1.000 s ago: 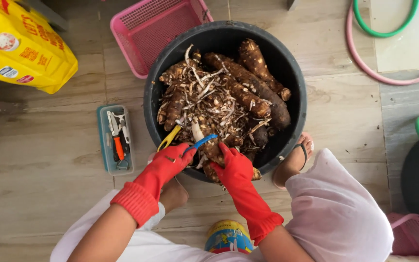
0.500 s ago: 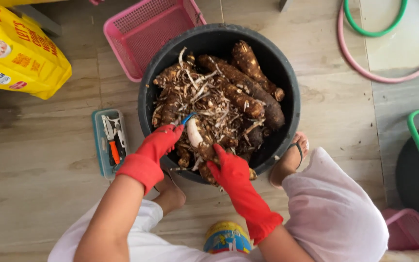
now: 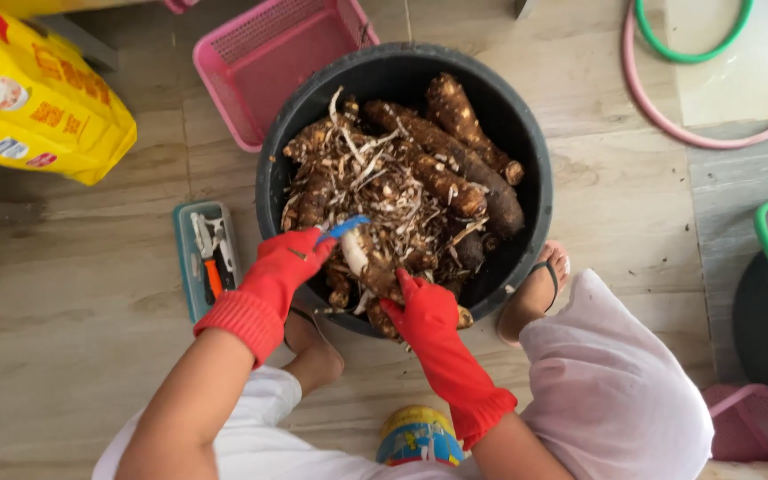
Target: The person sits on the floor and peels long, brown-skinned root vegetables using a peeler. They hold the vegetable in one hand and scrape off the skin with the other, placing the peeled items into a nearby container.
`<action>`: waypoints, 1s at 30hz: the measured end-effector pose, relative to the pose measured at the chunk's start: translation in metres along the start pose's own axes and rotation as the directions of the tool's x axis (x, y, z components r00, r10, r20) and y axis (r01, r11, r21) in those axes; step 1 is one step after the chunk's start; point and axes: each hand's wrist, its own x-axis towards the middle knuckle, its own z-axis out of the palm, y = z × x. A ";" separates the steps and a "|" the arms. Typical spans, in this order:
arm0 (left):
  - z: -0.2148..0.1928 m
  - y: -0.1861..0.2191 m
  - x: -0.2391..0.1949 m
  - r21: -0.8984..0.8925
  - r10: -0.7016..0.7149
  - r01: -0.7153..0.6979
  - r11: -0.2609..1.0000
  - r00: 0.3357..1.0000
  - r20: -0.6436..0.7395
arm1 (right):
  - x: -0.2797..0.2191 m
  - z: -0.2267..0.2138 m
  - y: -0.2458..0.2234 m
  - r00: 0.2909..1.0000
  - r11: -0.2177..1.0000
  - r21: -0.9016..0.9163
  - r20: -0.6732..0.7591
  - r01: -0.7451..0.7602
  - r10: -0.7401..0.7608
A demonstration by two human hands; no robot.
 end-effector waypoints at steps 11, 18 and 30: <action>0.052 0.002 0.009 -0.725 -0.122 0.168 0.668 0.986 0.115 | -0.001 0.017 0.010 0.982 0.995 0.048 -0.170 0.086 -0.077; 0.075 0.059 -0.043 -0.912 -0.261 0.229 0.341 0.955 0.142 | -0.002 0.019 0.009 0.981 0.996 0.016 -0.179 0.083 -0.079; 0.075 0.064 -0.052 -0.953 -0.343 0.161 0.255 0.937 0.066 | -0.008 0.013 0.004 0.971 0.994 0.010 -0.215 0.106 -0.101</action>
